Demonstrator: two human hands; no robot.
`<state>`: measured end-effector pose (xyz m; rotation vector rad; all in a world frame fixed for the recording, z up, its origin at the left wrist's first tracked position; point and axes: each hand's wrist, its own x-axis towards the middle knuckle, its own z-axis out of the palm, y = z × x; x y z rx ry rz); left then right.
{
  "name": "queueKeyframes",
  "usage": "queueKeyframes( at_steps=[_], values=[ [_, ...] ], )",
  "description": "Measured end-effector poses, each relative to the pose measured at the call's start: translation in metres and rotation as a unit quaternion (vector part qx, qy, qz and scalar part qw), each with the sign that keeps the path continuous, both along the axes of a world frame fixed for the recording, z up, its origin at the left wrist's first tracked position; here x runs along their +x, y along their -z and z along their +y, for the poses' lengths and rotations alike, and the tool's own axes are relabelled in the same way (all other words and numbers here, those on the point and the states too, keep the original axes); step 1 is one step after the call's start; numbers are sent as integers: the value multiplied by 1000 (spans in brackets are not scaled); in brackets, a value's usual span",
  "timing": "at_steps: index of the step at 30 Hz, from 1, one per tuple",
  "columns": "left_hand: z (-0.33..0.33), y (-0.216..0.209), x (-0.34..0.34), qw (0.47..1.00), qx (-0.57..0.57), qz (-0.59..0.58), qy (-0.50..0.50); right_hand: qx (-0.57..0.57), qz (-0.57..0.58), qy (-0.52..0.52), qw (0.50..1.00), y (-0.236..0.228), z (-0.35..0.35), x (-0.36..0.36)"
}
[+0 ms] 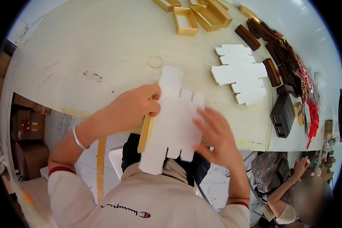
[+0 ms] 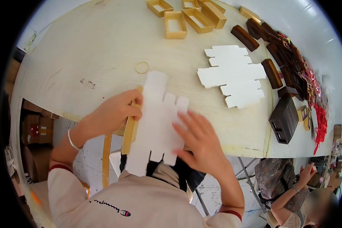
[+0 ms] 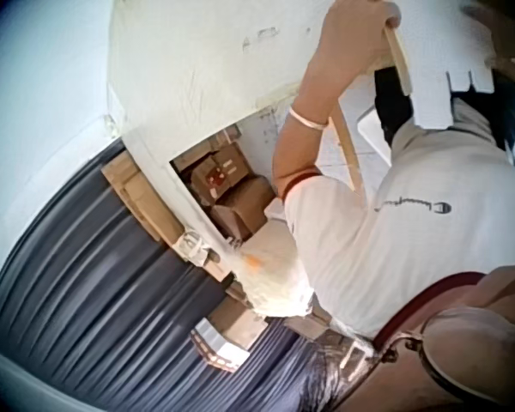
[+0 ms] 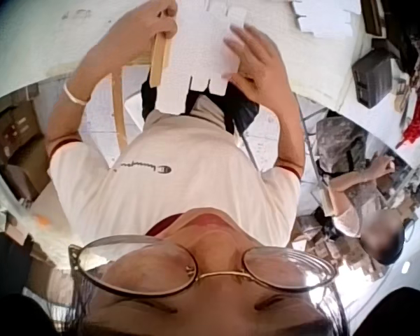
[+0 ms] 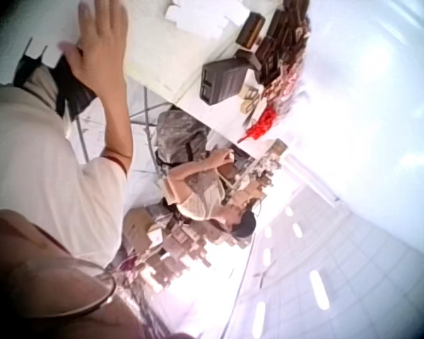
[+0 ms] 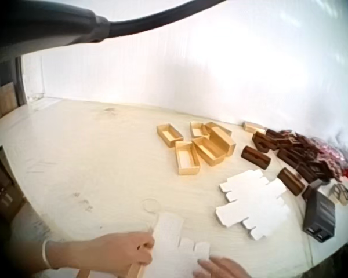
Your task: The person folds flat white cardboard pieces into small rectangular boxes by hand. They repeatedly fold the sides and tuck the flaps to form the box shape, then place the finished boxes on the table. The process is repeated multiple times with new pieces.
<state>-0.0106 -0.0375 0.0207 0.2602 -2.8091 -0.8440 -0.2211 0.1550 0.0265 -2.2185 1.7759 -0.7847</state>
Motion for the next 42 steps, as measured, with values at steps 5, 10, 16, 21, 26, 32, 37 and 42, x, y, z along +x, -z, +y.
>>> queueKeyframes(
  at_steps=[5, 10, 16, 21, 26, 32, 37, 42],
  values=[
    [-29, -13, -41, 988, 12, -70, 137, -87, 217, -35, 972, 32, 32, 28],
    [-6, -32, -56, 933, -291, 110, 180, -155, 154, -30, 975, 34, -3, 48],
    [47, -26, 18, 989, -145, -17, 29, -136, 106, -41, 984, 38, -17, 53],
    [69, 17, 30, 956, -253, 129, -69, -101, 116, -39, 987, 26, -10, 42],
    [63, 21, 36, 979, -96, 157, -86, -43, 53, -39, 997, 26, 0, 43],
    [52, 21, 11, 958, -185, 119, -182, -129, 127, 95, 979, 28, -34, 44],
    [55, 22, 22, 960, -218, 136, -115, -129, 87, -7, 988, 34, -16, 41],
    [58, 31, 38, 958, -230, 158, -63, -124, 133, -1, 983, 34, -4, 46]
  ],
)
